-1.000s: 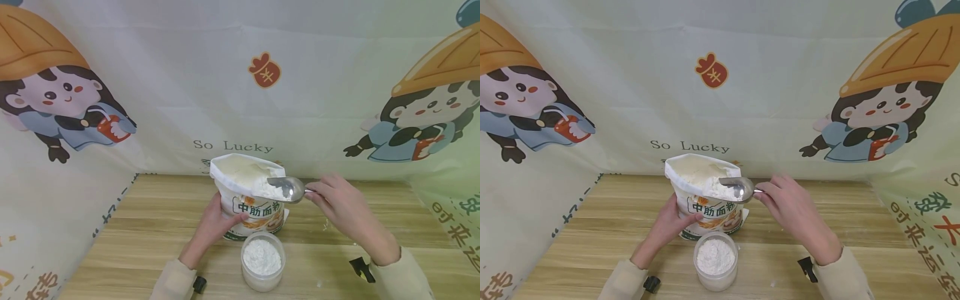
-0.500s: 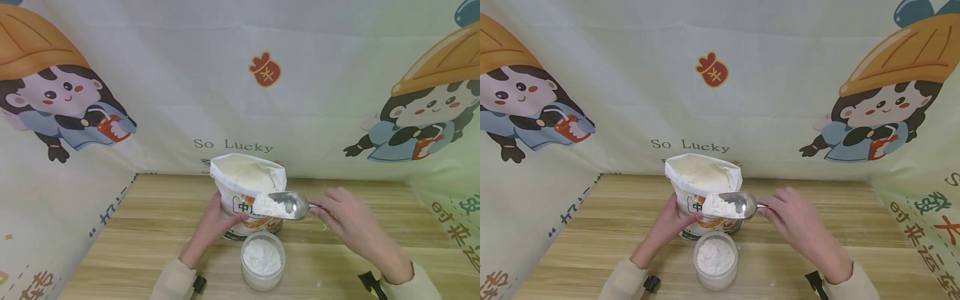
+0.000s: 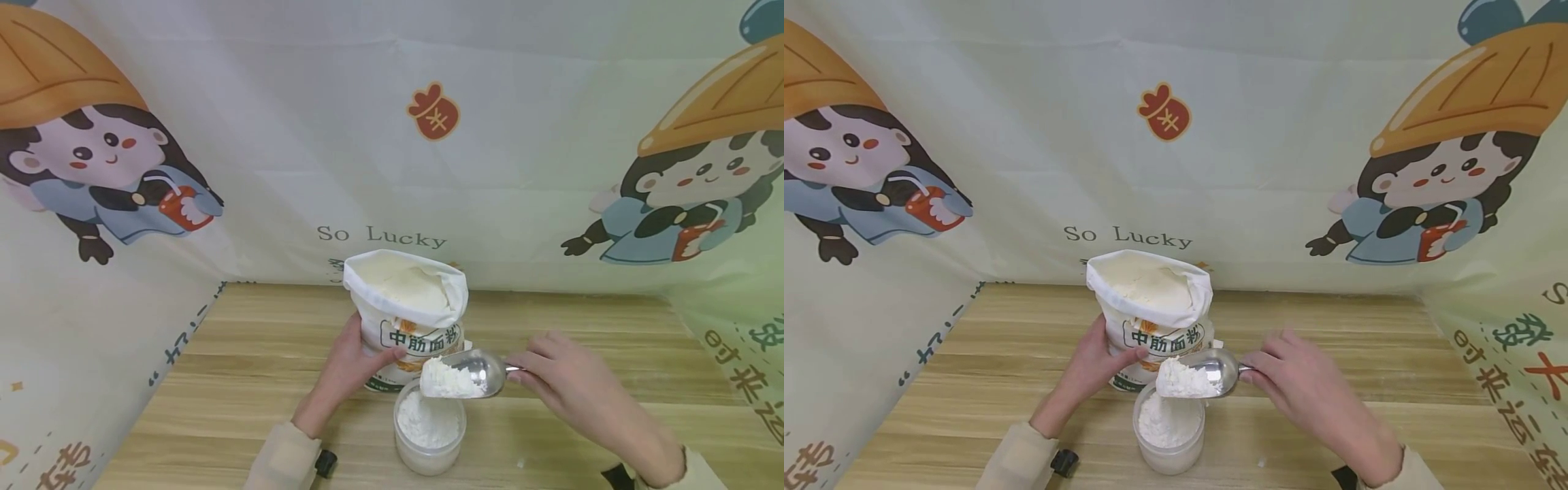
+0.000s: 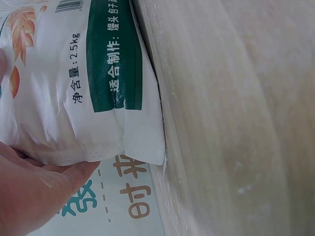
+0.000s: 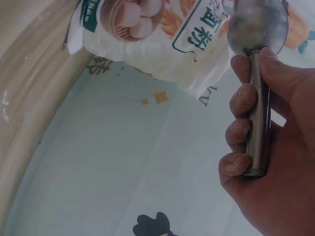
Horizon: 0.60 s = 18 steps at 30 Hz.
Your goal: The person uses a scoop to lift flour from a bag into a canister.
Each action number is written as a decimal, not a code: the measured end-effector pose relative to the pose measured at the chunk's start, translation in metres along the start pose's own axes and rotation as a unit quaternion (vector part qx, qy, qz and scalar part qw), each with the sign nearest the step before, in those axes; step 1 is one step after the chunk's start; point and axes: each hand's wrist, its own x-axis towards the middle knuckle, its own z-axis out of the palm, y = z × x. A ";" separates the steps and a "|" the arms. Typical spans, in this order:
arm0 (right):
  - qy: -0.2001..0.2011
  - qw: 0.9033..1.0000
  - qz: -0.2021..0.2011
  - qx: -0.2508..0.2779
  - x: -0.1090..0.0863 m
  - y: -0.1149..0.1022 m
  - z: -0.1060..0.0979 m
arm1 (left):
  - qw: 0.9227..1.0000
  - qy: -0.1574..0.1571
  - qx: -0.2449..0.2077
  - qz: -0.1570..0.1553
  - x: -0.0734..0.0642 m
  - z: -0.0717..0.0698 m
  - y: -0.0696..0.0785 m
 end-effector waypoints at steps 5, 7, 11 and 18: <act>-0.002 1.000 -0.020 -0.004 -0.001 0.000 0.002 | 1.000 -0.001 -0.003 0.004 0.000 0.000 0.000; -0.007 1.000 -0.023 -0.005 -0.001 0.000 0.004 | 1.000 -0.001 -0.004 0.004 0.000 0.000 0.000; -0.028 0.999 -0.021 -0.009 -0.001 -0.001 0.006 | 1.000 0.000 -0.003 0.002 0.000 0.000 0.001; -0.042 0.998 -0.034 -0.033 0.003 -0.006 0.009 | 1.000 -0.001 -0.003 0.005 0.001 0.000 0.000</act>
